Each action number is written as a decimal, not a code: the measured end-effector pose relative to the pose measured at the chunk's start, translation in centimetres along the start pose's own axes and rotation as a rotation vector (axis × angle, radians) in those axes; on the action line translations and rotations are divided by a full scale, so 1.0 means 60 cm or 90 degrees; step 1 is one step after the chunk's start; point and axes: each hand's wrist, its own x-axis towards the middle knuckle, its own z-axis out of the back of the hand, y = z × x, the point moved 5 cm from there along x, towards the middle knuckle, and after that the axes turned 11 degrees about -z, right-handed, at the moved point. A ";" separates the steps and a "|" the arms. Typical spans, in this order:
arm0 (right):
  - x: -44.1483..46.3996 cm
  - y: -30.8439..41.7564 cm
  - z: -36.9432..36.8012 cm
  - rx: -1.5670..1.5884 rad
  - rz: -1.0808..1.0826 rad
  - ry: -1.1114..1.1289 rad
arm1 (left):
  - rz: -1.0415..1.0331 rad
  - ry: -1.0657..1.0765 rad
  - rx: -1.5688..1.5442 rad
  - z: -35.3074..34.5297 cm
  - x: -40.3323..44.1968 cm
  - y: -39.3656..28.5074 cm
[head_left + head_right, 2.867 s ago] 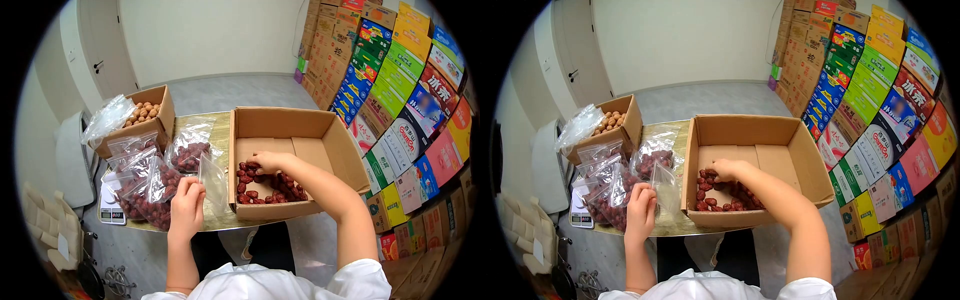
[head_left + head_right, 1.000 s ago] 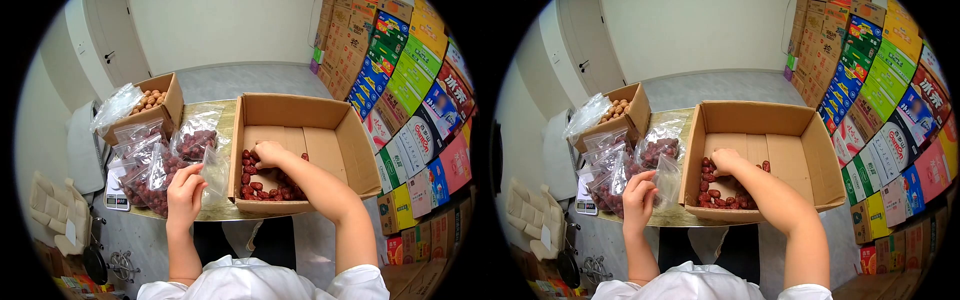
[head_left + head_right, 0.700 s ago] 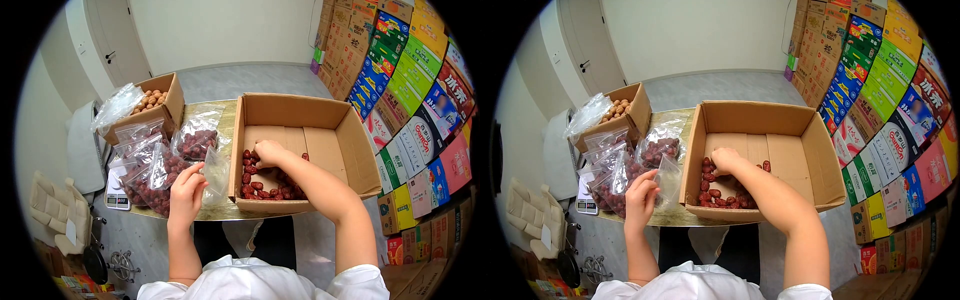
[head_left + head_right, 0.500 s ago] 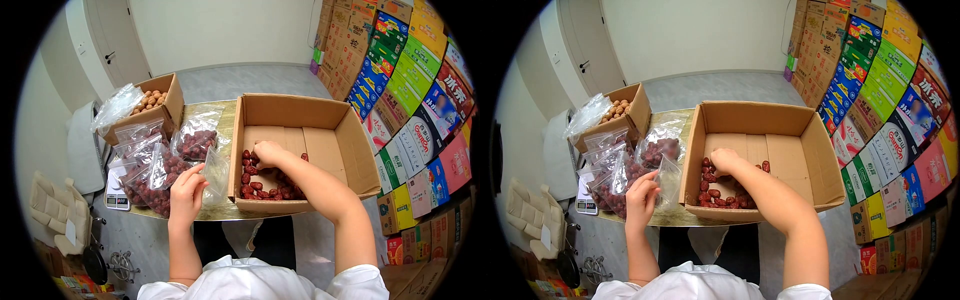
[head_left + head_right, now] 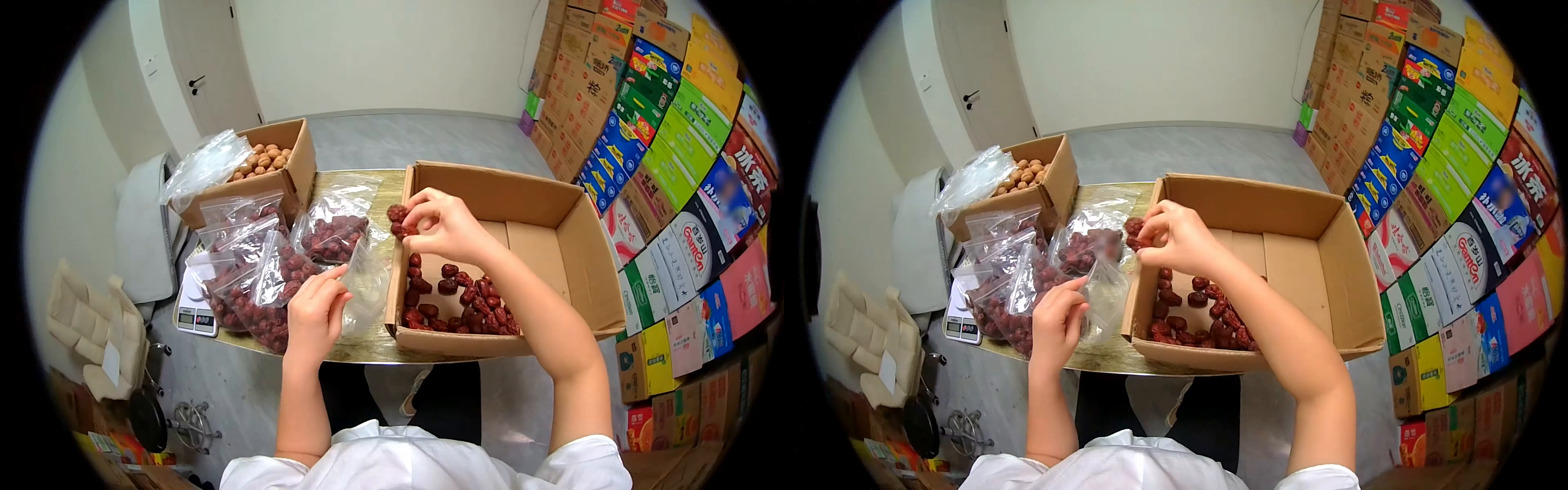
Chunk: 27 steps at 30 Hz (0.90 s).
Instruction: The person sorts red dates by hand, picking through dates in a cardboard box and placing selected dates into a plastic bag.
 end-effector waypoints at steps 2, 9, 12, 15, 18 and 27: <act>-0.006 0.010 -0.020 0.174 0.036 0.110 | -0.001 -0.006 -0.002 -0.006 -0.001 0.001; -0.033 0.035 -0.083 0.098 0.134 0.211 | 0.029 -0.022 -0.055 -0.006 -0.002 -0.001; -0.035 0.034 -0.089 0.080 0.192 0.146 | 0.031 -0.031 -0.079 -0.001 -0.002 -0.009; -0.035 0.036 -0.089 0.065 0.193 0.131 | 0.020 -0.035 -0.092 -0.001 -0.003 -0.011; -0.044 0.040 -0.088 -0.075 0.262 0.114 | 0.023 -0.047 -0.103 0.000 -0.002 -0.010; -0.046 0.040 -0.078 -0.086 0.336 0.211 | 0.049 -0.046 -0.095 0.014 -0.004 0.001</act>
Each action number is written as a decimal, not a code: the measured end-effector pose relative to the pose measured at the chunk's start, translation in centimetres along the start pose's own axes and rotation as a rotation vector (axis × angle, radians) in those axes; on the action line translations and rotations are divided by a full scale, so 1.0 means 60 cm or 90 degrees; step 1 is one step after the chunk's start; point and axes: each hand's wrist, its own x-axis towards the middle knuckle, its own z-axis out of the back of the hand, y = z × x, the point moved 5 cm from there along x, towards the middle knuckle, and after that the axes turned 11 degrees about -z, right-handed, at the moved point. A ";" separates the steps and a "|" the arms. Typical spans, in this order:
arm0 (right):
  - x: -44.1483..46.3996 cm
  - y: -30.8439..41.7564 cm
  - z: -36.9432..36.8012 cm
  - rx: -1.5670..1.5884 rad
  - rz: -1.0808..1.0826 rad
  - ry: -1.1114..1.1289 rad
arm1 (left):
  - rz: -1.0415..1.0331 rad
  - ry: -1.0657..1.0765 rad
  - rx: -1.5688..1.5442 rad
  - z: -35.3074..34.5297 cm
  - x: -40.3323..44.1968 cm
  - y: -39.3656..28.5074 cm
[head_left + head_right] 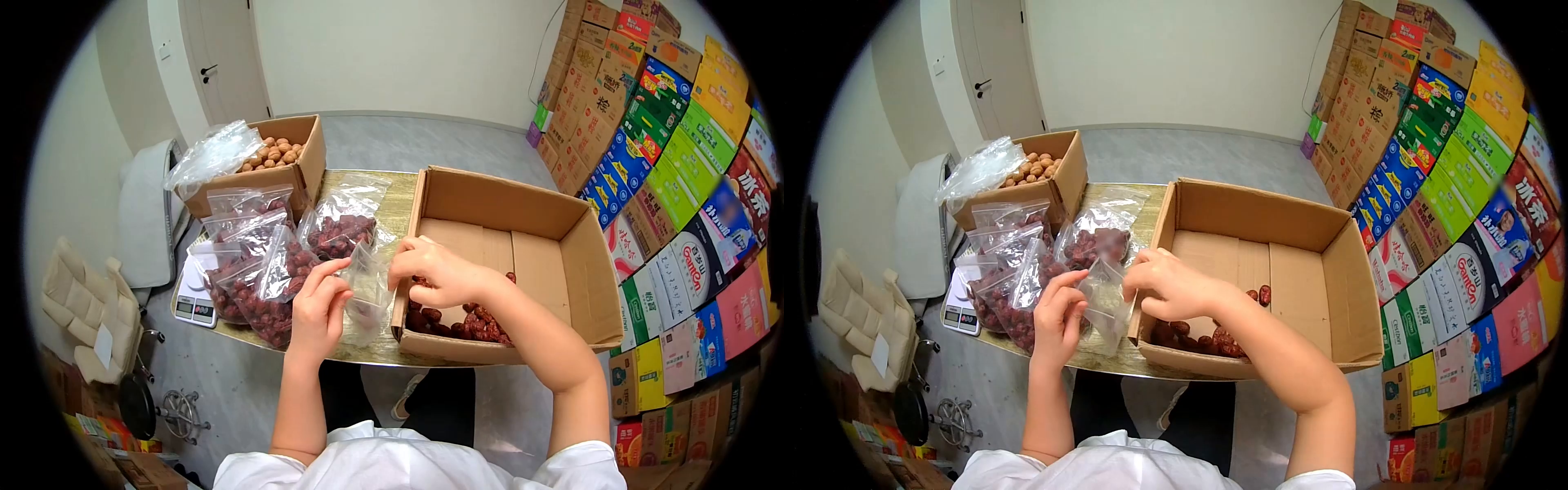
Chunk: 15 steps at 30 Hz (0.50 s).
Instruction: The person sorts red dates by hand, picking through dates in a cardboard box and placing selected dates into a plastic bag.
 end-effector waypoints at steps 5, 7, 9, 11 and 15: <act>0.001 0.002 -0.012 -0.018 0.001 -0.026 | -0.008 0.006 -0.003 0.008 -0.003 0.009; 0.004 0.004 -0.016 -0.027 0.006 -0.040 | -0.005 0.019 0.013 0.012 -0.001 0.007; 0.007 0.006 -0.013 -0.085 -0.001 -0.090 | -0.015 0.010 0.050 0.027 0.006 0.013; 0.009 0.014 -0.003 -0.090 -0.006 -0.133 | -0.003 -0.011 0.122 0.053 0.015 0.027; 0.010 0.021 0.009 -0.118 0.058 -0.214 | -0.001 -0.019 0.103 0.069 0.027 0.021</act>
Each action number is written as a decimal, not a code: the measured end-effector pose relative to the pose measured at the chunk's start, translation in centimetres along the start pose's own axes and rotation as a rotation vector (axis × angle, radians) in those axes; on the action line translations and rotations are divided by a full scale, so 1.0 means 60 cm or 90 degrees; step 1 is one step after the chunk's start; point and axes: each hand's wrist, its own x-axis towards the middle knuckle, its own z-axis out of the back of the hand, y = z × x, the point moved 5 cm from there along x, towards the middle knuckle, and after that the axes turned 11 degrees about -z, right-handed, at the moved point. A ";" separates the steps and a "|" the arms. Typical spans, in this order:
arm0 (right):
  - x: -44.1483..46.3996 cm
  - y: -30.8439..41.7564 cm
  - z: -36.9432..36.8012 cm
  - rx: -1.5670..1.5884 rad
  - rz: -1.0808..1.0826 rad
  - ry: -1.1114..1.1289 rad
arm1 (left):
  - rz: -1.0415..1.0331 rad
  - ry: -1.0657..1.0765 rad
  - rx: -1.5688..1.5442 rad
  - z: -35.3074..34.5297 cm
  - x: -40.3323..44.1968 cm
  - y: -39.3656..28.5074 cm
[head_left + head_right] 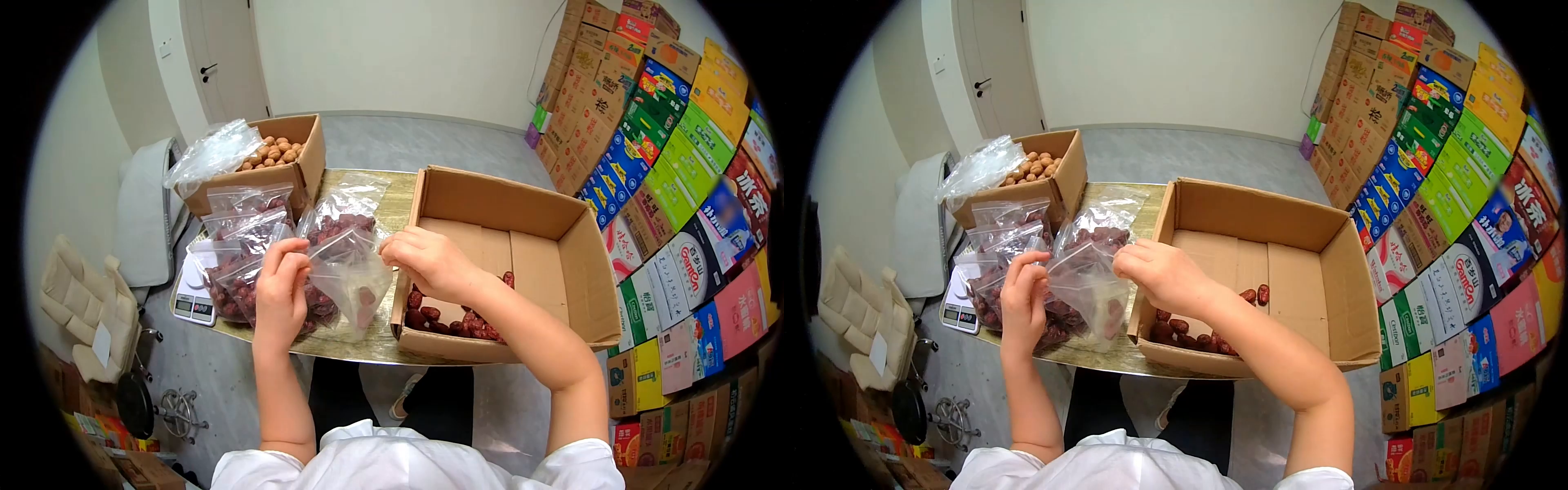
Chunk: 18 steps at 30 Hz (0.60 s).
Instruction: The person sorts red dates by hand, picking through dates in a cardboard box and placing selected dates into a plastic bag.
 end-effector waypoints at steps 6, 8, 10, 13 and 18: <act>-0.007 -0.063 0.035 0.102 -0.281 -0.107 | -0.036 0.059 -0.064 -0.043 -0.018 -0.020; -0.025 -0.120 0.017 0.065 -0.353 -0.008 | -0.016 0.068 -0.082 -0.054 -0.022 -0.028; -0.063 -0.174 -0.019 -0.036 -0.367 0.117 | 0.014 0.089 -0.118 -0.063 -0.032 -0.023; -0.104 -0.206 -0.061 -0.136 -0.382 0.239 | 0.057 0.093 -0.125 -0.070 -0.033 -0.030; -0.128 -0.209 -0.112 -0.201 -0.394 0.441 | 0.118 0.066 -0.132 -0.077 -0.051 -0.017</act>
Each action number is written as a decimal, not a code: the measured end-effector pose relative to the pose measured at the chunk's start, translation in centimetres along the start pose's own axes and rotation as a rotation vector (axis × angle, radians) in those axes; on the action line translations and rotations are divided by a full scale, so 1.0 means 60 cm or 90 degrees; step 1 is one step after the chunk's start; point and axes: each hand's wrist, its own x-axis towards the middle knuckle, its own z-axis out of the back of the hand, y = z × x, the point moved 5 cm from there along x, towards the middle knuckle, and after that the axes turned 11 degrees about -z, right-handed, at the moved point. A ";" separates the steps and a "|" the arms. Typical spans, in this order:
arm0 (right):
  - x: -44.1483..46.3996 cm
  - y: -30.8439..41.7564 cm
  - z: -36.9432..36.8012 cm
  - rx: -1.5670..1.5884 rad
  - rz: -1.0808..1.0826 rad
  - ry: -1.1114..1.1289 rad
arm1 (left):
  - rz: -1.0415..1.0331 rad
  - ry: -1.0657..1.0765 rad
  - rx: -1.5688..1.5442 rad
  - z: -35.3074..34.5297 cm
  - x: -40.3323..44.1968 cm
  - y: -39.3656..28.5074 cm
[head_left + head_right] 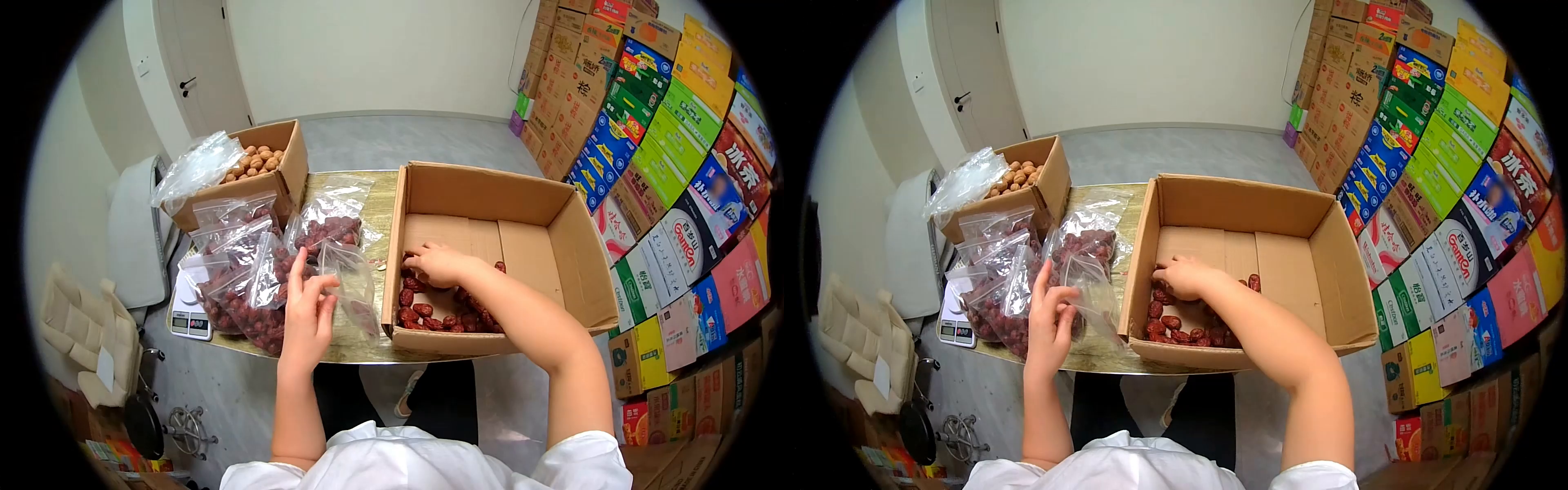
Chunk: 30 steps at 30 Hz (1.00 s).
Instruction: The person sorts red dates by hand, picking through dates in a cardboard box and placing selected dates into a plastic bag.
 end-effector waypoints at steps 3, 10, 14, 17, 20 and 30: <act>-0.004 0.004 0.004 -0.045 -0.016 0.025 | 0.020 -0.006 -0.046 -0.003 -0.006 0.013; -0.008 0.013 -0.001 -0.080 -0.027 0.043 | -0.067 0.017 0.054 0.034 0.028 0.005; -0.009 0.012 0.001 -0.081 -0.029 0.022 | -0.100 0.051 0.099 0.058 0.053 -0.013; -0.006 0.010 0.001 -0.084 -0.016 0.011 | -0.102 0.083 0.090 0.055 0.053 -0.033; -0.001 0.010 -0.002 -0.064 -0.005 0.017 | -0.062 0.178 0.051 0.041 0.044 -0.045; -0.003 0.015 0.005 -0.078 -0.014 -0.003 | -0.083 0.144 0.024 0.024 0.038 -0.052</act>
